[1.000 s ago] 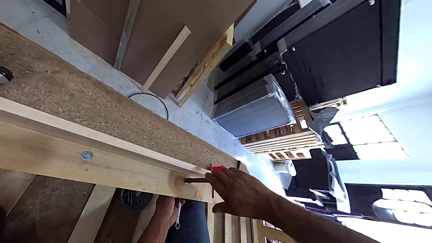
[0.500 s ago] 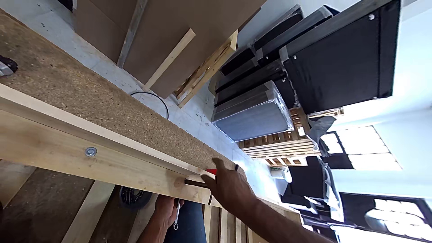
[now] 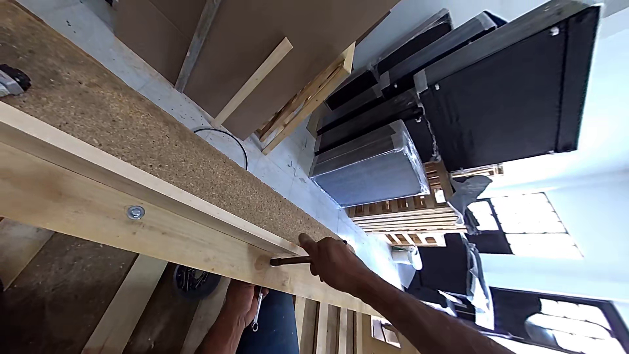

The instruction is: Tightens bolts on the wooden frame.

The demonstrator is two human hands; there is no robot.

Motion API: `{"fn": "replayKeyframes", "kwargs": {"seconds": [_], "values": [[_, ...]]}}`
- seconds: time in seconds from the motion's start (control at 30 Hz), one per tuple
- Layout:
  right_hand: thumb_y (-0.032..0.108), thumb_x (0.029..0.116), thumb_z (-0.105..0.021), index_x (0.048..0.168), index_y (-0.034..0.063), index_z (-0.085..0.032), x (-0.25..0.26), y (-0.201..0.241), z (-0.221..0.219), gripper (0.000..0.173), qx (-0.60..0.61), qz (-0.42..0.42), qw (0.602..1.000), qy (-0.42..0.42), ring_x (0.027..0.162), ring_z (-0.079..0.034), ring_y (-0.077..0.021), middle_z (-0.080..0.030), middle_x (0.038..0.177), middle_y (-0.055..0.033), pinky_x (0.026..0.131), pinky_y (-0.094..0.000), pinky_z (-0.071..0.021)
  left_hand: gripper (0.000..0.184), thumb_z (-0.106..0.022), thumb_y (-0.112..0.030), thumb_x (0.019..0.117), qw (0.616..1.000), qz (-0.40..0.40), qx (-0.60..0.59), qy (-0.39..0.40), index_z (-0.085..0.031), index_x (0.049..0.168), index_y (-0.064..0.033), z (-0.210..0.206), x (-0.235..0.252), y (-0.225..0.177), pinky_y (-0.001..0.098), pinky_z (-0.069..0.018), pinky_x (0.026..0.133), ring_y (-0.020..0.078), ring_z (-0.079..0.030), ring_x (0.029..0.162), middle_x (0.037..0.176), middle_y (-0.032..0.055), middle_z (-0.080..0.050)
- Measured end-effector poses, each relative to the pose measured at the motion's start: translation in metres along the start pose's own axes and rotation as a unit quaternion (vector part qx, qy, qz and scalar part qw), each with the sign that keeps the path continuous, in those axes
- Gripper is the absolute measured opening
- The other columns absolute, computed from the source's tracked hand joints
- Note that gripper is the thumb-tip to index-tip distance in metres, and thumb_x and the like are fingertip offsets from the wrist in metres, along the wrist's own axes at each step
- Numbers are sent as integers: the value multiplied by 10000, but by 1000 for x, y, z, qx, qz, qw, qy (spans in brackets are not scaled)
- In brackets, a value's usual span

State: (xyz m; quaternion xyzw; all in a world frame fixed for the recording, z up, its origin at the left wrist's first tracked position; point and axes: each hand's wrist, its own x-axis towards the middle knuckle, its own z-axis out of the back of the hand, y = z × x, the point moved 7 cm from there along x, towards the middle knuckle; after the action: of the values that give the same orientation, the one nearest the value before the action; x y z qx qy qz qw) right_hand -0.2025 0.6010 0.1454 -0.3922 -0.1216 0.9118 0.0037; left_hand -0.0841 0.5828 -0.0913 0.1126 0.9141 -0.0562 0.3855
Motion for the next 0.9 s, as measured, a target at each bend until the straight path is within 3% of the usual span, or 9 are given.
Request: {"fn": "replayKeyframes", "kwargs": {"seconds": [0.07,0.2,0.4,0.47,0.5,0.6,0.7,0.77,0.9], "values": [[573,1098,-200,885,48,-636,2,-7,-3,715,84,-26,996,26,710,-612,-186,-650,799,-69,694,-408,-488,76,-494,1,1039,1000,0,0,-10,-533,1103,11,0,0,1,330,-540,492,215,-611,558,778,161,-641],[460,1117,-192,1144,27,-646,-15,7,-11,628,-116,18,993,1,1033,-688,-374,-689,1043,-201,858,-593,-536,90,-485,-30,1051,1000,20,-10,-11,-528,1125,-3,0,0,2,334,-546,497,216,-616,568,792,161,-640],[468,1068,-412,1428,122,-544,-15,-11,-18,516,-35,66,981,-180,783,-703,-299,-695,847,-105,725,-505,-570,90,-478,-23,1052,1000,6,-1,13,-527,1124,1,-1,2,-3,334,-552,511,213,-626,583,805,158,-652],[426,1038,-527,1346,67,-616,-27,-6,-20,481,-130,200,915,-326,646,-707,-266,-693,747,-77,577,-445,-584,109,-504,11,1025,999,-20,10,23,-541,1127,14,-1,1,-3,334,-550,519,216,-632,601,836,166,-667],[402,1029,-561,1298,67,-648,-32,-6,-23,438,-165,273,872,-371,644,-699,-248,-684,757,-68,564,-409,-587,130,-529,38,998,999,-28,15,24,-550,1125,21,1,-1,-4,339,-553,529,222,-639,619,857,175,-676],[460,1032,-555,1142,93,-666,-36,-15,-28,399,-244,378,816,-362,803,-697,-278,-675,904,-101,671,-410,-595,227,-519,75,952,998,-26,23,44,-542,1171,21,5,-12,-2,393,-592,622,259,-684,764,994,183,-687],[582,943,-629,1323,63,-587,-41,-21,-23,645,-308,434,793,-298,969,-690,-309,-680,1088,-136,815,-436,-591,370,-495,51,838,989,-33,50,138,-523,1204,0,4,-22,-2,392,-590,715,245,-694,934,1105,161,-687],[612,892,-670,1385,57,-536,-42,-21,-20,754,-352,459,767,-278,1018,-674,-306,-665,1137,-133,858,-426,-573,379,-613,36,769,978,-50,89,181,-573,1144,0,1,-22,-1,331,-564,653,197,-685,861,1031,135,-698],[545,992,-566,1348,32,-555,-40,-17,-17,625,-416,507,706,-267,959,-664,-287,-648,1069,-119,830,-388,-561,240,-677,100,773,979,-91,122,135,-627,993,21,-4,-19,0,273,-476,512,137,-565,589,826,111,-670]]}}
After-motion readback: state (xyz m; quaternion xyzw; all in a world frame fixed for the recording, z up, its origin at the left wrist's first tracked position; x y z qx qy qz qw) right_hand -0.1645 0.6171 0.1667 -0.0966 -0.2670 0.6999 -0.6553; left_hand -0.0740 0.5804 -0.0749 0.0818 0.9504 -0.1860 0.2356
